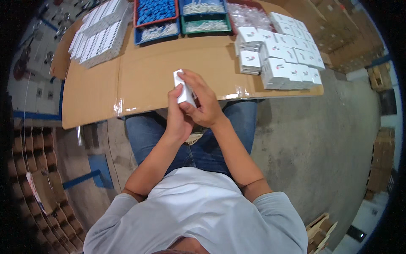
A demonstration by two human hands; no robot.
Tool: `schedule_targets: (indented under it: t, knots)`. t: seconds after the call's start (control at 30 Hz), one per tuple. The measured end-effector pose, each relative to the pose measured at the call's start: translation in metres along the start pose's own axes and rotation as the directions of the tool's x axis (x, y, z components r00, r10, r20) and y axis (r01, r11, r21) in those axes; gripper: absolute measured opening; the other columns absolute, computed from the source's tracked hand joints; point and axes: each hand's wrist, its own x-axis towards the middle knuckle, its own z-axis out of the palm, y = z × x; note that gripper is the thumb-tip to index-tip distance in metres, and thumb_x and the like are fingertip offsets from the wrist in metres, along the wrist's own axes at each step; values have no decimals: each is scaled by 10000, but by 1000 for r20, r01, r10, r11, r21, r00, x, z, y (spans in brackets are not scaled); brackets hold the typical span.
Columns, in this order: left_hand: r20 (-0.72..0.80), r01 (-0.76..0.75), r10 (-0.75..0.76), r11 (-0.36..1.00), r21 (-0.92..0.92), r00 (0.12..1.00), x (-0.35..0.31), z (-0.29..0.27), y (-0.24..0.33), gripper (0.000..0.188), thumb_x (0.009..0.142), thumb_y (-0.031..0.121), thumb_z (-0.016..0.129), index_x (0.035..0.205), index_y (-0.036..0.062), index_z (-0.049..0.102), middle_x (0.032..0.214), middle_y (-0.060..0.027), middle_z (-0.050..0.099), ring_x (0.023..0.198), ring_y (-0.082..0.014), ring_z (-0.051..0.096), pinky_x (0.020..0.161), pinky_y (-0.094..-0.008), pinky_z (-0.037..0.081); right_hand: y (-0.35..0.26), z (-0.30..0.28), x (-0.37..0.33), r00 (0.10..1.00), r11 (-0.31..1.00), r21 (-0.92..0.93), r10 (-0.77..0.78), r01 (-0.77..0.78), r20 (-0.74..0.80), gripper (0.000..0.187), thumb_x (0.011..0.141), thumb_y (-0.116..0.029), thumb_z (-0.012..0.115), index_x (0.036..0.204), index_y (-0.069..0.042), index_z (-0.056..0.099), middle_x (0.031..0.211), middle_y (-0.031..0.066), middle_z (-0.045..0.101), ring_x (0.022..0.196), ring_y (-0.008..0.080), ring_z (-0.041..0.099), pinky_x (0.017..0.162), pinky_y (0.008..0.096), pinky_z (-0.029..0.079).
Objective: Assembling white cardboard boxes and packaging electronic components and accessories into them.
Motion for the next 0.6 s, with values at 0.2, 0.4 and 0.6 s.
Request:
schedule_targets:
  t: [0.2, 0.4, 0.6]
  knots:
    - [13, 16, -18, 991, 132, 1000, 0, -7, 9, 492, 975, 482, 566, 1337, 163, 471, 1114, -44, 583, 953, -131, 614, 799, -271, 532, 1, -4, 1, 998, 997, -54, -55, 55, 16, 783, 902, -576, 678, 1439, -25, 531, 1481, 250, 503, 1337, 395, 538, 1024, 445, 495]
    - [52, -41, 37, 996, 77, 998, -4, -6, 11, 521, 984, 470, 577, 1399, 187, 440, 1100, -54, 576, 935, -118, 602, 795, -260, 527, -1, 3, 2, 1000, 1000, 14, 15, -15, -9, 766, 919, -610, 641, 1438, -57, 536, 1513, 240, 482, 1341, 380, 538, 978, 431, 524]
    - [31, -90, 88, 992, 89, 996, -7, 9, 13, 610, 960, 417, 606, 1439, 167, 322, 1067, -16, 521, 798, -52, 515, 568, -194, 378, 8, 6, -3, 998, 999, 18, -38, 39, -49, 794, 909, -639, 640, 1439, -59, 523, 1476, 239, 509, 1302, 374, 565, 951, 416, 527]
